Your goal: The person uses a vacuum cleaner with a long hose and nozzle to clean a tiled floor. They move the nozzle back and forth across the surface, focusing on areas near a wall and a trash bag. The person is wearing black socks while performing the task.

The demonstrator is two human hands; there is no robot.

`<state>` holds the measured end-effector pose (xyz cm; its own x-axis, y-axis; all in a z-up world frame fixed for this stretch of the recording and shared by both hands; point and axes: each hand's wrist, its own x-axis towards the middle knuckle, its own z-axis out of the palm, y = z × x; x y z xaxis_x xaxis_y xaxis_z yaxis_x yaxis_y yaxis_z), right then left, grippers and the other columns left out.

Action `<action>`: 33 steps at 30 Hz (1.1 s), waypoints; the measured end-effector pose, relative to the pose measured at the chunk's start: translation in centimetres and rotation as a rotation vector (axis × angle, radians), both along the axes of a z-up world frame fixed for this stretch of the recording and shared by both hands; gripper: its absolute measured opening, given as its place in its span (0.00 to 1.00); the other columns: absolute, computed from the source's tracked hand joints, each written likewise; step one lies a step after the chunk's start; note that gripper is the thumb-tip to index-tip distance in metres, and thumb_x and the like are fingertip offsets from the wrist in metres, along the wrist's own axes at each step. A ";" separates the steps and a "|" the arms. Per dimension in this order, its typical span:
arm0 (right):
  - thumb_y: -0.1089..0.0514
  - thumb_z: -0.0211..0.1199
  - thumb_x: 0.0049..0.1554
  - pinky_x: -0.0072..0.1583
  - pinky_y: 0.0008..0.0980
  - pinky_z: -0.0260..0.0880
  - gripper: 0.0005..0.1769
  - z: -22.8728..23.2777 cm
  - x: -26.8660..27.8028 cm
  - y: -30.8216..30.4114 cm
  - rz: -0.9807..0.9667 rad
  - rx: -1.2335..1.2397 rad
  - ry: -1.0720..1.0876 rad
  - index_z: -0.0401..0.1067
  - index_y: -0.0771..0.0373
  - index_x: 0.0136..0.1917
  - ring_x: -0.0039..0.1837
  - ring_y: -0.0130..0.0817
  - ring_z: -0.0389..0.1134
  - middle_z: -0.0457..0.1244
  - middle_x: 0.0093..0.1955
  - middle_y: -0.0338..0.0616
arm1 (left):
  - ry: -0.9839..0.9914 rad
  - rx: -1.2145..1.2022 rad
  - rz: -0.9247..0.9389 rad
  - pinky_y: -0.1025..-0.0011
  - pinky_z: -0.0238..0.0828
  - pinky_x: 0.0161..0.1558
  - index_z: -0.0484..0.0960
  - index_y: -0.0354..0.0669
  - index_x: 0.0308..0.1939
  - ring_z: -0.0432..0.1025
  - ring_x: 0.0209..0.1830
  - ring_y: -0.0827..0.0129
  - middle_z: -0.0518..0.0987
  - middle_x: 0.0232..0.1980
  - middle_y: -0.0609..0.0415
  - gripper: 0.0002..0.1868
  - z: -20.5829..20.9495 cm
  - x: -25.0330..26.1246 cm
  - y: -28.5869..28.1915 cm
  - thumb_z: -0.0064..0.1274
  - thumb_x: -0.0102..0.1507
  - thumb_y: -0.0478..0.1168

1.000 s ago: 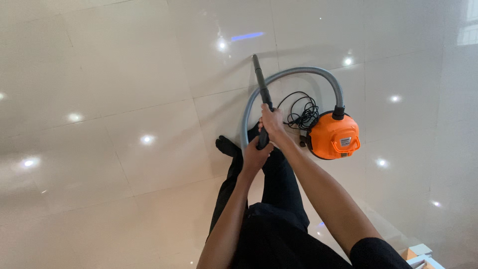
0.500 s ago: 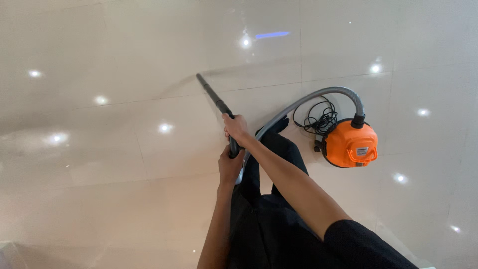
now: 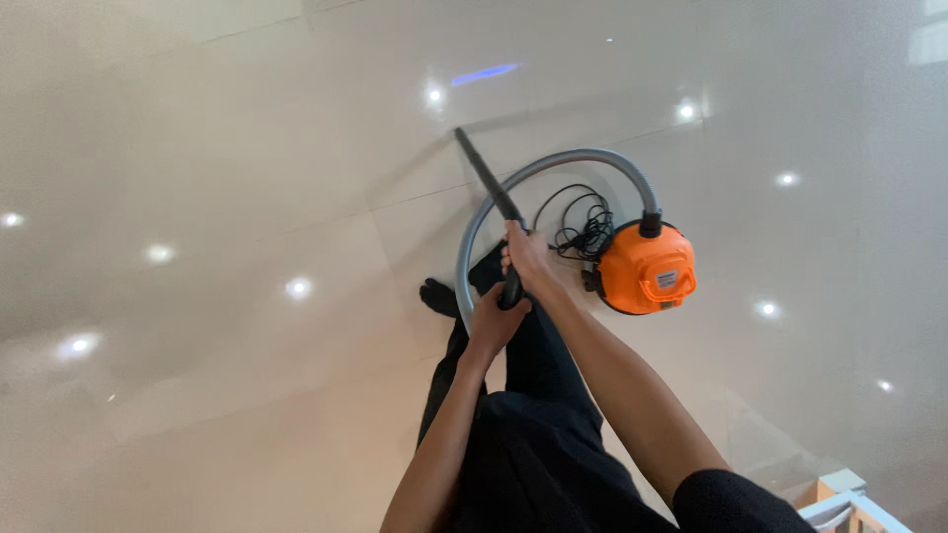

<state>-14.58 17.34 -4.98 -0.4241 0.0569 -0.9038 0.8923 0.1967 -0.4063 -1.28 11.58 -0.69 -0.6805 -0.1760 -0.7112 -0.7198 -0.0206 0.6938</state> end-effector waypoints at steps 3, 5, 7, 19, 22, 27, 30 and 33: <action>0.48 0.59 0.61 0.30 0.36 0.63 0.18 0.6 -1.8 2.6 -0.045 0.062 0.074 0.65 0.65 0.38 0.26 0.30 0.59 0.57 0.28 0.40 | 0.002 0.057 -0.046 0.68 0.67 0.29 0.82 0.39 0.41 0.73 0.24 0.71 0.77 0.25 0.54 0.16 -0.9 -2.1 2.0 0.62 0.58 0.48; 0.48 0.58 0.61 0.30 0.36 0.64 0.19 0.7 -2.3 3.5 -0.042 0.117 0.119 0.65 0.66 0.38 0.26 0.31 0.60 0.59 0.28 0.40 | -0.024 0.104 -0.061 0.68 0.67 0.28 0.82 0.38 0.41 0.72 0.23 0.71 0.77 0.24 0.54 0.16 -1.1 -2.8 2.6 0.61 0.58 0.48; 0.48 0.57 0.62 0.30 0.35 0.64 0.20 0.6 -2.7 4.2 -0.057 0.176 0.100 0.66 0.67 0.37 0.27 0.30 0.61 0.59 0.28 0.40 | -0.027 0.147 -0.076 0.69 0.66 0.28 0.82 0.38 0.40 0.71 0.23 0.72 0.76 0.24 0.54 0.16 -1.2 -3.3 2.8 0.61 0.58 0.47; 0.46 0.55 0.61 0.31 0.39 0.68 0.21 -0.3 1.3 -4.3 0.170 0.135 0.100 0.63 0.66 0.38 0.26 0.35 0.63 0.60 0.27 0.46 | -0.069 0.218 0.250 0.74 0.71 0.29 0.81 0.37 0.37 0.73 0.25 0.78 0.80 0.27 0.58 0.13 -0.4 1.1 -2.2 0.60 0.61 0.45; 0.46 0.52 0.63 0.34 0.37 0.70 0.24 0.2 3.4 -7.5 0.327 0.065 0.069 0.65 0.65 0.33 0.27 0.33 0.64 0.62 0.27 0.44 | -0.179 0.027 0.235 0.74 0.71 0.27 0.83 0.41 0.38 0.75 0.24 0.78 0.81 0.26 0.58 0.12 0.7 3.1 -4.1 0.60 0.61 0.47; 0.49 0.53 0.61 0.32 0.40 0.69 0.26 1.6 7.2 -12.5 0.429 -0.124 0.049 0.63 0.66 0.27 0.25 0.35 0.62 0.59 0.24 0.45 | -0.177 -0.029 0.451 0.72 0.68 0.26 0.83 0.37 0.35 0.74 0.22 0.75 0.80 0.24 0.56 0.14 3.0 6.3 -7.0 0.61 0.60 0.46; 0.50 0.55 0.60 0.31 0.40 0.67 0.24 1.2 8.2 -14.6 0.448 -0.182 -0.022 0.63 0.64 0.27 0.25 0.34 0.61 0.58 0.24 0.43 | -0.203 -0.062 0.488 0.71 0.66 0.25 0.80 0.37 0.34 0.72 0.20 0.72 0.79 0.23 0.53 0.13 3.7 7.2 -7.8 0.61 0.60 0.45; 0.50 0.57 0.61 0.31 0.39 0.65 0.23 0.2 9.0 -14.6 0.456 -0.191 -0.044 0.63 0.63 0.28 0.26 0.31 0.60 0.58 0.25 0.41 | -0.218 -0.102 0.462 0.70 0.68 0.25 0.80 0.38 0.33 0.73 0.21 0.72 0.79 0.23 0.53 0.13 3.2 7.6 -7.8 0.60 0.59 0.45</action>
